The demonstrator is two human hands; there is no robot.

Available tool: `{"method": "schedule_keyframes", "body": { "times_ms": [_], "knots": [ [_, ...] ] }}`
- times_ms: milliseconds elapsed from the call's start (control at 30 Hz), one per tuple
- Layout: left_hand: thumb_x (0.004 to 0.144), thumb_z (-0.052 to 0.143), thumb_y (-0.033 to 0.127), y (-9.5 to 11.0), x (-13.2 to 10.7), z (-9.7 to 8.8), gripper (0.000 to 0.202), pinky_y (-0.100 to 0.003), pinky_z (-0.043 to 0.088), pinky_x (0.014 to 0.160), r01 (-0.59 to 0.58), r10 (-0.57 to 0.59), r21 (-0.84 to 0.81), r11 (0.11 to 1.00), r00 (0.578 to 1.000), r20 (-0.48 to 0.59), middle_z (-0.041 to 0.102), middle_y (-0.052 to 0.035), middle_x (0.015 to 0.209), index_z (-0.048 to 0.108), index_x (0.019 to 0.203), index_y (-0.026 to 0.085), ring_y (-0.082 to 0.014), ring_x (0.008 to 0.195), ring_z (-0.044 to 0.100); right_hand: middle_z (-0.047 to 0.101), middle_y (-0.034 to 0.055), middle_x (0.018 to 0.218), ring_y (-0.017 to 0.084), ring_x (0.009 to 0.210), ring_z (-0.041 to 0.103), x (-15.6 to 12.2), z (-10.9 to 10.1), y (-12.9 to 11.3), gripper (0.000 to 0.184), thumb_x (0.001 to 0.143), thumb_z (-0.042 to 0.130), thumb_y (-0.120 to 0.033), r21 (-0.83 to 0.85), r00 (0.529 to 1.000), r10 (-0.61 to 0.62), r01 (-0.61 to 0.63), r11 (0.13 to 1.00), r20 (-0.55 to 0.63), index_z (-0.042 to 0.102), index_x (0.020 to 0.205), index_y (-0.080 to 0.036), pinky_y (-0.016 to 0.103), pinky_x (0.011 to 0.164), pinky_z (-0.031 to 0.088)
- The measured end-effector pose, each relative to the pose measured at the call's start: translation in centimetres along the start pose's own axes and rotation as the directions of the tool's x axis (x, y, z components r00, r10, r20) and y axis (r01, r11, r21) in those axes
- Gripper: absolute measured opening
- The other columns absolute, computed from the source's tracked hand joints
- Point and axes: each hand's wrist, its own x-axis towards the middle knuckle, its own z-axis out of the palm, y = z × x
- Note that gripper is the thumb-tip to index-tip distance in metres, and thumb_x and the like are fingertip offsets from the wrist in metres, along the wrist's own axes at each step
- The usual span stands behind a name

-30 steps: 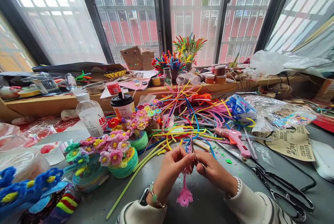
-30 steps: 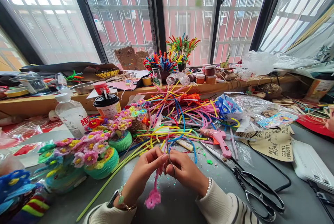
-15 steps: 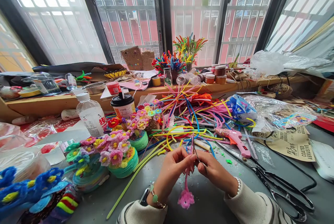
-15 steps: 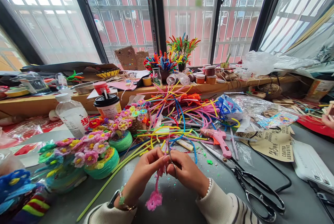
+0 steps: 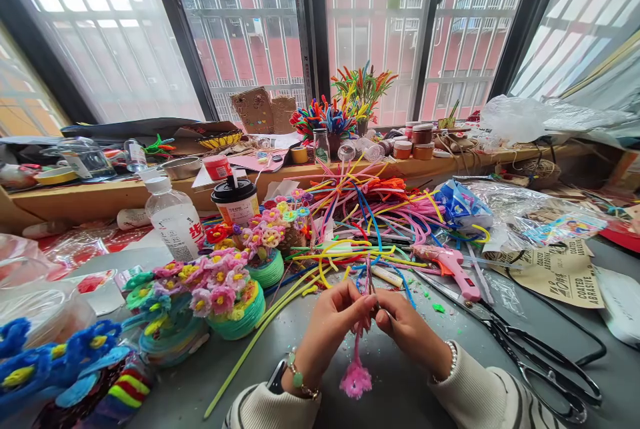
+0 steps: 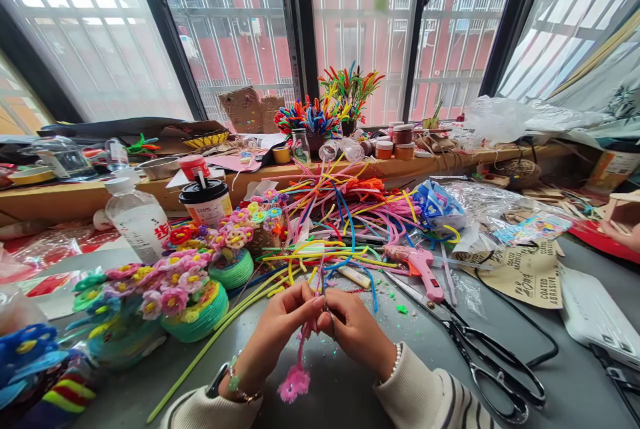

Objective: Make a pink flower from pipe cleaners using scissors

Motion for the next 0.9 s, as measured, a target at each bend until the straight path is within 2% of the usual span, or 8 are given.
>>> {"method": "schedule_keyframes", "body": {
  "times_ms": [167, 333, 500, 733, 900],
  "knots": [
    [0.065, 0.059, 0.036, 0.05, -0.09, 0.02, 0.03, -0.019, 0.027, 0.046, -0.004, 0.004, 0.017, 1.0, 1.0, 0.01, 0.046, 0.0041, 0.044, 0.042, 0.052, 0.015, -0.0059, 0.043, 0.038, 0.054, 0.0032, 0.065, 0.014, 0.061, 0.047, 0.01, 0.01, 0.09, 0.063, 0.072, 0.019, -0.067, -0.01, 1.0, -0.006, 0.006, 1.0, 0.006, 0.054, 0.063, -0.015, 0.024, 0.055, 0.034],
    [0.064, 0.06, 0.036, -0.18, 0.03, -0.07, 0.031, -0.019, 0.027, 0.045, 0.009, -0.009, 0.003, 1.0, 1.0, 0.016, 0.047, 0.0038, 0.046, 0.04, 0.053, 0.015, -0.006, 0.044, 0.038, 0.052, 0.0026, 0.059, 0.013, 0.056, 0.046, 0.06, 0.16, 0.72, 0.063, 0.072, 0.025, -0.066, -0.031, 0.999, 0.01, -0.011, 0.999, -0.036, 0.058, 0.061, -0.014, 0.024, 0.052, 0.033],
    [0.064, 0.06, 0.037, -0.4, 0.21, -0.27, 0.031, -0.019, 0.029, 0.046, 0.026, -0.026, -0.001, 1.0, 0.999, 0.045, 0.047, 0.004, 0.046, 0.04, 0.054, 0.016, -0.0063, 0.044, 0.04, 0.053, 0.0027, 0.059, 0.013, 0.057, 0.048, 0.0, 0.15, 0.71, 0.061, 0.073, 0.028, -0.064, -0.03, 0.999, 0.01, -0.011, 1.0, -0.039, 0.061, 0.063, -0.014, 0.024, 0.053, 0.035],
    [0.063, 0.06, 0.038, -0.6, 0.38, -0.44, 0.031, -0.021, 0.032, 0.048, 0.028, -0.028, -0.01, 1.0, 0.999, 0.032, 0.047, 0.0041, 0.045, 0.041, 0.054, 0.016, -0.0077, 0.045, 0.042, 0.054, 0.002, 0.058, 0.013, 0.056, 0.048, 0.03, 0.1, 0.78, 0.055, 0.075, 0.033, -0.06, -0.02, 0.998, 0.024, -0.025, 1.0, -0.052, 0.063, 0.065, -0.015, 0.023, 0.053, 0.035],
    [0.062, 0.061, 0.038, -0.63, 0.41, -0.55, 0.032, -0.02, 0.03, 0.046, 0.029, -0.029, 0.004, 1.0, 0.999, 0.04, 0.047, 0.0041, 0.046, 0.042, 0.053, 0.015, -0.0065, 0.044, 0.04, 0.052, 0.0023, 0.057, 0.012, 0.054, 0.046, 0.05, 0.13, 0.4, 0.062, 0.071, 0.029, -0.066, -0.005, 0.998, 0.036, -0.037, 0.999, -0.044, 0.062, 0.064, -0.013, 0.023, 0.05, 0.034]
  ]
}}
